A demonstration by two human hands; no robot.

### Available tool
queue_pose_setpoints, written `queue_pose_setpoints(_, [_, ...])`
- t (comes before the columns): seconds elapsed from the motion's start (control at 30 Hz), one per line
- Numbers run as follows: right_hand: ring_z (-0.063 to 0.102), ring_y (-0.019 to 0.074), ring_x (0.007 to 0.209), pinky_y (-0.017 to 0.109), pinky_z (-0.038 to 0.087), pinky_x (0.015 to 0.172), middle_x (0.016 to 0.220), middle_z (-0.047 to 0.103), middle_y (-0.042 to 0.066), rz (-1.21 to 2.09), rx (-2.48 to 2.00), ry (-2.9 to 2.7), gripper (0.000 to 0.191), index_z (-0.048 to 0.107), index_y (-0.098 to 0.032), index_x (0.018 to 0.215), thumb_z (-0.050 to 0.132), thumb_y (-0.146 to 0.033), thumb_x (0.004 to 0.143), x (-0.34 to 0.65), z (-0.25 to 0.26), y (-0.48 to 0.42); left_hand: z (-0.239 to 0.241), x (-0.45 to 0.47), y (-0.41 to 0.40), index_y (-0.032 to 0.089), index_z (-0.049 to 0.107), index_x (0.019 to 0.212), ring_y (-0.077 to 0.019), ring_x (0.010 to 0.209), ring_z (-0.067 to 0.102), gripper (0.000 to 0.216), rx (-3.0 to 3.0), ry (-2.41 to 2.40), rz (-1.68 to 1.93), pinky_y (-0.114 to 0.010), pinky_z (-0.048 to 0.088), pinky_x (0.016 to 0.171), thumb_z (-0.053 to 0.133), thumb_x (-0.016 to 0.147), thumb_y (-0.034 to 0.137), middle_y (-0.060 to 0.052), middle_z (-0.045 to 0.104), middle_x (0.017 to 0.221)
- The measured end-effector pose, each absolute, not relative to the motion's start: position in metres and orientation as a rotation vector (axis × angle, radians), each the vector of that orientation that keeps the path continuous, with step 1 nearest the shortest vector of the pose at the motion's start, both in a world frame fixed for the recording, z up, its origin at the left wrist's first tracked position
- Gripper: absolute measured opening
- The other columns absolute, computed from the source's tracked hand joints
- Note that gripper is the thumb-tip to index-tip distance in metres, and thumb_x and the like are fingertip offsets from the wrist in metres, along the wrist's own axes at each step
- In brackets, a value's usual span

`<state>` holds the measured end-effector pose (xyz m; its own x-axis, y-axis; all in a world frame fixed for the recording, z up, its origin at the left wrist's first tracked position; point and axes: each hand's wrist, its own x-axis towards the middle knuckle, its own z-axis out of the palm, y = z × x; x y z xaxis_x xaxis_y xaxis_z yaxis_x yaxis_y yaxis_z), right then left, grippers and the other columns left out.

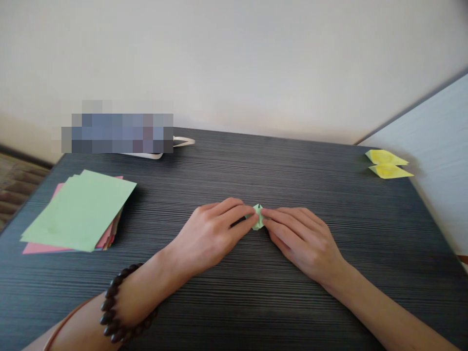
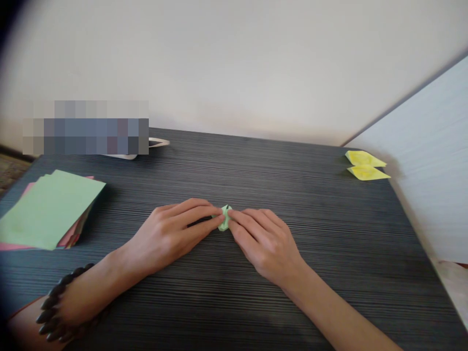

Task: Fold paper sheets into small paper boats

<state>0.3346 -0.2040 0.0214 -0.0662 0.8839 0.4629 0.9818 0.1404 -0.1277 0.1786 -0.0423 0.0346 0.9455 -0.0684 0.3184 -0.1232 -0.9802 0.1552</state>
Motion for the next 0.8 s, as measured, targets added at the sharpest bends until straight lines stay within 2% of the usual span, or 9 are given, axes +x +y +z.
queue_pose_setpoints(0.2, [0.062, 0.0211, 0.097, 0.037, 0.052, 0.081, 0.112, 0.068, 0.006, -0.281, -1.825, -2.038, 0.024, 0.066, -0.016, 0.105, 0.058, -0.015, 0.083, 0.333, 0.023, -0.208, 0.036, 0.178, -0.048, 0.018, 0.062, 0.109, -0.0191, 0.102, 0.061, 0.023, 2.973, -0.152, 0.524, -0.032, 0.055, 0.079, 0.050, 0.090, 0.022, -0.001, 0.066, 0.116])
queue_pose_setpoints(0.37, [0.061, 0.0210, 0.097, 0.037, 0.053, 0.080, 0.111, 0.068, 0.005, -0.261, -1.831, -1.998, 0.028, 0.066, -0.017, 0.107, 0.058, -0.015, 0.081, 0.333, 0.023, -0.209, 0.040, 0.176, -0.047, 0.020, 0.064, 0.109, -0.0181, 0.104, 0.063, 0.025, 2.940, -0.204, 0.573, -0.030, 0.056, 0.080, 0.051, 0.088, 0.021, -0.002, 0.066, 0.117])
queue_pose_setpoints(0.53, [0.060, 0.0227, 0.099, 0.040, 0.052, 0.083, 0.114, 0.067, 0.005, -0.251, -1.865, -2.018, 0.028, 0.066, -0.018, 0.108, 0.056, -0.018, 0.082, 0.333, 0.023, -0.211, 0.040, 0.171, -0.052, 0.021, 0.063, 0.112, -0.0207, 0.109, 0.061, 0.028, 3.035, -0.175, 0.487, -0.032, 0.057, 0.072, 0.048, 0.089, 0.027, -0.002, 0.061, 0.125])
queue_pose_setpoints(0.8, [0.060, 0.0212, 0.095, 0.039, 0.050, 0.082, 0.111, 0.069, 0.004, -0.233, -1.879, -1.926, 0.027, 0.067, -0.017, 0.105, 0.056, -0.010, 0.081, 0.329, 0.022, -0.207, 0.040, 0.167, -0.063, 0.019, 0.062, 0.114, -0.0225, 0.115, 0.057, 0.029, 3.118, -0.078, 0.403, -0.035, 0.055, 0.074, 0.044, 0.092, 0.026, -0.003, 0.057, 0.129])
